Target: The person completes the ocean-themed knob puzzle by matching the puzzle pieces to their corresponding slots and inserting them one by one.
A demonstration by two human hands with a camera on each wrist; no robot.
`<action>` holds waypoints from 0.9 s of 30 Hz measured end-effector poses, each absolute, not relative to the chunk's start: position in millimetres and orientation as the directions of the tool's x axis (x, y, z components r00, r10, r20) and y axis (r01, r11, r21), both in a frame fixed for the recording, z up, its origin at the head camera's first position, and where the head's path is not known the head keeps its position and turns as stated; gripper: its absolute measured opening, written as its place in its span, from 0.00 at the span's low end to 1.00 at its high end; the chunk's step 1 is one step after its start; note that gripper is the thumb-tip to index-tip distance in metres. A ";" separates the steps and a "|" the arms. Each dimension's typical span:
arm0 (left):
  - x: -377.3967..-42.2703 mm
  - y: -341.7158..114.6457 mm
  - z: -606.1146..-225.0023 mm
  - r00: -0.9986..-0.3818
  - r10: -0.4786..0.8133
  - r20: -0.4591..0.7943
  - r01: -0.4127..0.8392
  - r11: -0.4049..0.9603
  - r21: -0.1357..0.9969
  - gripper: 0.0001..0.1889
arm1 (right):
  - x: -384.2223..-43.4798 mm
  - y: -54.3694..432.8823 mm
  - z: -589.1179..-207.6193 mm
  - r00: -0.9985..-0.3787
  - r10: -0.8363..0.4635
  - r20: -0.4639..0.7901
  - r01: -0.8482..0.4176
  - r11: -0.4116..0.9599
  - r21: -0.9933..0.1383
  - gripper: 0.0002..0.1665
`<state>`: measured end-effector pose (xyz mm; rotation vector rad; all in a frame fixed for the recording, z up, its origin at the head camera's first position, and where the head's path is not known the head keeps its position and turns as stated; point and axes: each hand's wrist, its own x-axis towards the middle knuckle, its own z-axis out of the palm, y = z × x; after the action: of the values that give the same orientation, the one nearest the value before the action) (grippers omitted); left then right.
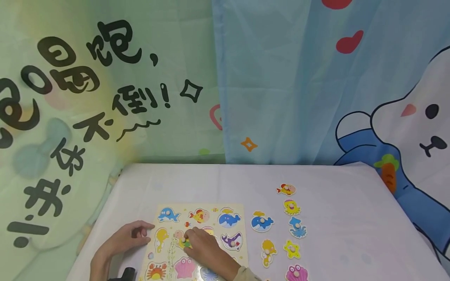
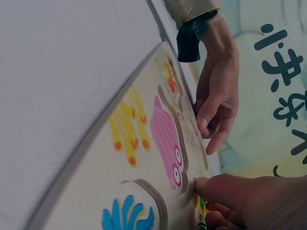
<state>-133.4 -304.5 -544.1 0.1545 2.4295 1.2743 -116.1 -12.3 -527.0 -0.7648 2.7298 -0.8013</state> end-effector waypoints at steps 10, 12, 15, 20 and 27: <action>-133.2 -304.3 -542.9 -0.917 0.274 -0.291 -0.088 0.571 0.816 0.20 | -112.5 -10.0 -528.4 -0.856 -0.515 -0.050 -0.383 0.696 -0.607 0.16; -132.8 -304.6 -542.8 -0.916 0.274 -0.293 -0.090 0.571 0.816 0.20 | -112.3 -9.8 -529.1 -0.857 -0.513 -0.042 -0.380 0.685 -0.621 0.16; -133.2 -304.4 -542.0 -0.919 0.268 -0.291 -0.090 0.573 0.814 0.20 | -112.7 -9.2 -529.1 -0.857 -0.515 -0.020 -0.387 0.668 -0.636 0.16; -130.7 -304.0 -541.7 -0.915 0.273 -0.296 -0.091 0.577 0.812 0.21 | -109.6 -5.9 -528.9 -0.854 -0.518 -0.049 -0.367 0.666 -0.650 0.17; -132.2 -304.6 -542.9 -0.917 0.286 -0.277 -0.068 0.573 0.816 0.20 | -107.5 -1.3 -526.8 -0.846 -0.527 -0.082 -0.350 0.665 -0.660 0.21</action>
<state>-132.2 -304.6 -542.9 0.1762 2.4282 1.2837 -107.5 -1.3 -526.8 -0.7035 2.6155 -0.9555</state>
